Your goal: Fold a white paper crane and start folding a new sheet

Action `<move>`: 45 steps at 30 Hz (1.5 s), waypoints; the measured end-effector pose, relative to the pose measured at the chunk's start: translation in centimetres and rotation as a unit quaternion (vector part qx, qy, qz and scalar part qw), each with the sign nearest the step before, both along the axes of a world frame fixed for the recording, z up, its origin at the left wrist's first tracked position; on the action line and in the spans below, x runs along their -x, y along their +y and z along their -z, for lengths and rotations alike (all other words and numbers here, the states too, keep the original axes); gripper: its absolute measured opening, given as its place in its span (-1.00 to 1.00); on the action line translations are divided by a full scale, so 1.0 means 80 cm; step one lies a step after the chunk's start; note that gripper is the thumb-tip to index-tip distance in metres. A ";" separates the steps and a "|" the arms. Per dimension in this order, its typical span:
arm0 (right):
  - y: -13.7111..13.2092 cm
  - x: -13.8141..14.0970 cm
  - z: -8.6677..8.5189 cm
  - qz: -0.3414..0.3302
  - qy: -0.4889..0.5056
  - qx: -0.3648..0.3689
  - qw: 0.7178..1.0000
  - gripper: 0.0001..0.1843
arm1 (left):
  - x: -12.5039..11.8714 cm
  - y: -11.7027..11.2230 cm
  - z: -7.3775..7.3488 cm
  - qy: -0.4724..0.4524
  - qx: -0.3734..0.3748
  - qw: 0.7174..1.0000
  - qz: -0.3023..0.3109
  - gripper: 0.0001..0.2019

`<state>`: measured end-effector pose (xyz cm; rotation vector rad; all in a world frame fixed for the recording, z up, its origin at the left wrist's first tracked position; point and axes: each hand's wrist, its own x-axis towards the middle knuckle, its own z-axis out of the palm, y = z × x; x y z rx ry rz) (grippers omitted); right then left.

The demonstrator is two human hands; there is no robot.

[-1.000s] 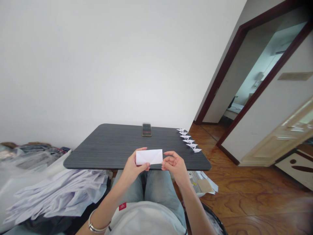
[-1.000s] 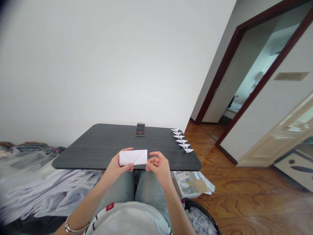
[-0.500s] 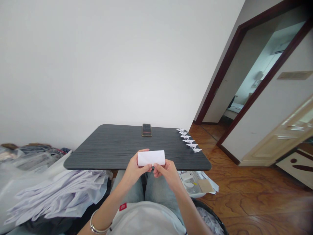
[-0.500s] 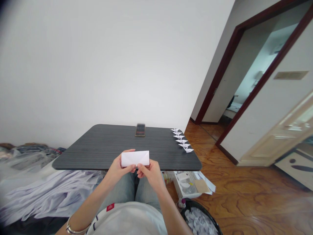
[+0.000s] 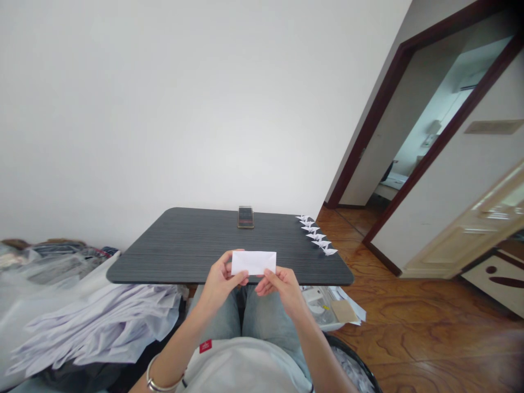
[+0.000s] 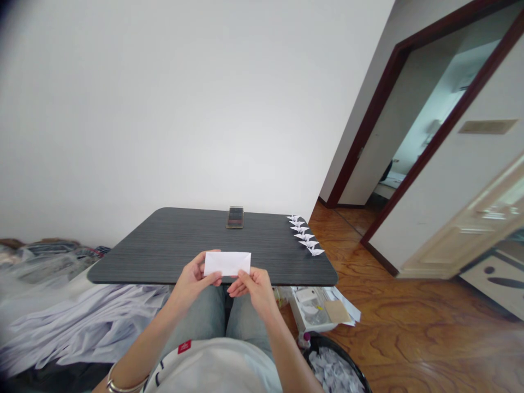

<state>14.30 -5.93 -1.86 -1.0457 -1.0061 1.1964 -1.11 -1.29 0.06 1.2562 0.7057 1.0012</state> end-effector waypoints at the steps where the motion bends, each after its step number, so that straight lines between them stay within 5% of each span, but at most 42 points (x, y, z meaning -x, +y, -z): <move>1: 0.000 -0.001 0.000 0.001 0.000 0.000 1.000 -0.54 | 0.002 0.001 0.001 -0.001 0.005 1.000 0.002 -0.43; 18: -0.001 -0.013 -0.001 0.017 0.019 0.000 1.000 -0.61 | 0.028 0.009 -0.010 0.015 -0.005 0.999 -0.034 -0.36; 22: -0.001 -0.012 -0.002 0.031 0.015 -0.004 0.999 -0.61 | 0.028 0.012 -0.011 0.013 0.005 0.999 -0.036 -0.50; 27: -0.002 -0.002 -0.003 0.025 -0.011 -0.012 1.000 -0.60 | 0.007 0.005 -0.009 0.083 -0.016 0.996 0.033 -0.68; 32: -0.006 0.006 -0.002 0.040 -0.073 -0.023 0.996 -0.59 | -0.008 -0.001 -0.004 0.154 -0.030 0.987 0.038 -0.74; 45: -0.002 -0.004 0.003 0.055 -0.104 -0.024 0.993 -0.61 | 0.013 0.015 0.008 0.170 -0.058 0.982 0.065 -0.72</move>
